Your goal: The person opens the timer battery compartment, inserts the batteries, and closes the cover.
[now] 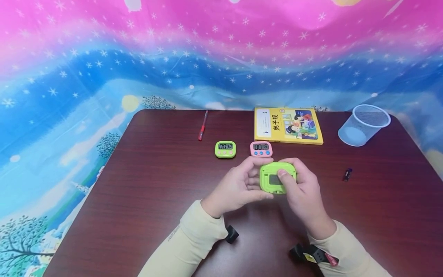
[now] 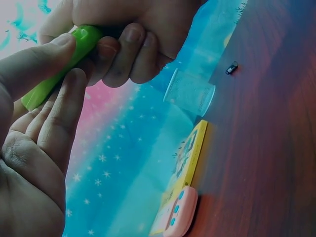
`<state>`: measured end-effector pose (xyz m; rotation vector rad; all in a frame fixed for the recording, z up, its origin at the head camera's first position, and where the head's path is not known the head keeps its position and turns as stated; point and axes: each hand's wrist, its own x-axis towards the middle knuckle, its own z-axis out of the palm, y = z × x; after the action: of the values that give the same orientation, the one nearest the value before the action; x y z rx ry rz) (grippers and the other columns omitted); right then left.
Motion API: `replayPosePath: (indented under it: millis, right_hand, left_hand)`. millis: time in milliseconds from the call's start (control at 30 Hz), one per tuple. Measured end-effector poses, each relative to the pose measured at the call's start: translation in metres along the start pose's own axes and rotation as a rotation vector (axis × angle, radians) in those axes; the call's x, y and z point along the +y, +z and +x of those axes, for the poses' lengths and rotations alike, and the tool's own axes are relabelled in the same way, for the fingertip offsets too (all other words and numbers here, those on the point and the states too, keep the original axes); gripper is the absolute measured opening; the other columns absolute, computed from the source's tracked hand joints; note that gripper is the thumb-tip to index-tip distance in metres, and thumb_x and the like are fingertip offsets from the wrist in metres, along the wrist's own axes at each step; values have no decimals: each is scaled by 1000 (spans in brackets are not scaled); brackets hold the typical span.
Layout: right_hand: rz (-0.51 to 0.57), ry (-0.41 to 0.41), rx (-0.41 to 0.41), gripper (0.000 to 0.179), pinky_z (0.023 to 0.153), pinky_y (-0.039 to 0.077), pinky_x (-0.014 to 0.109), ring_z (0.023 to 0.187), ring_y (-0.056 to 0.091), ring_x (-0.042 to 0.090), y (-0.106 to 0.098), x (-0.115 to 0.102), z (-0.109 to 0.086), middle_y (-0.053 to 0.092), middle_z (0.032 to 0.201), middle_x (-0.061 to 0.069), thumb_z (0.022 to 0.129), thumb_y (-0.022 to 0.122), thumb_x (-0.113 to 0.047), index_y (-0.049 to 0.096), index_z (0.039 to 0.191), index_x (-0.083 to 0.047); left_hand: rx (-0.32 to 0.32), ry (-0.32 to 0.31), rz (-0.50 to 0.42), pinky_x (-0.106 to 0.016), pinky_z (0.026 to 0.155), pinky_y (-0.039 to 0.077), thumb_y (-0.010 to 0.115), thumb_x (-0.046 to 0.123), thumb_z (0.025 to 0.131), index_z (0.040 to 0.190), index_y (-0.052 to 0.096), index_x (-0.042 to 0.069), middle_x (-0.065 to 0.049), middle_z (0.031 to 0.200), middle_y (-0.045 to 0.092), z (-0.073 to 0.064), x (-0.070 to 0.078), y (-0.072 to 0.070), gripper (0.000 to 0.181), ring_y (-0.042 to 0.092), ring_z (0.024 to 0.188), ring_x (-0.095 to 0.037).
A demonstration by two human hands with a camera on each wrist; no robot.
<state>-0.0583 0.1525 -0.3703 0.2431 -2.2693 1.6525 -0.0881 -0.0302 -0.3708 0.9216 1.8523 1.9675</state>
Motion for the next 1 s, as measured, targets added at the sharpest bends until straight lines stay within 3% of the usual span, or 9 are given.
replayPosePath:
  millis: [500,800,1000]
  right_hand:
    - [-4,14,13,12,52,51,22,65,58,15,-1,0,1,63,77,1,100,56,-2,66,106,-2]
    - [-80,-5,-99,18,57,52,23,69,60,15,-12,2,8,66,87,4,100,60,-8,66,116,-11]
    - [-149,-46,-176,31,59,52,22,73,60,13,-26,0,14,66,95,0,94,69,-6,64,124,-13]
  left_hand:
    - [3,-15,-7,-37,88,59,76,-14,80,140,44,4,-28,114,67,0,0,2,71,70,94,-6]
    - [15,-31,-22,-38,88,59,76,-14,79,141,45,4,-27,115,68,0,0,-2,71,71,94,-10]
    - [-17,-53,-17,-39,90,58,77,-11,81,141,45,7,-23,119,68,0,-1,-5,71,72,97,-13]
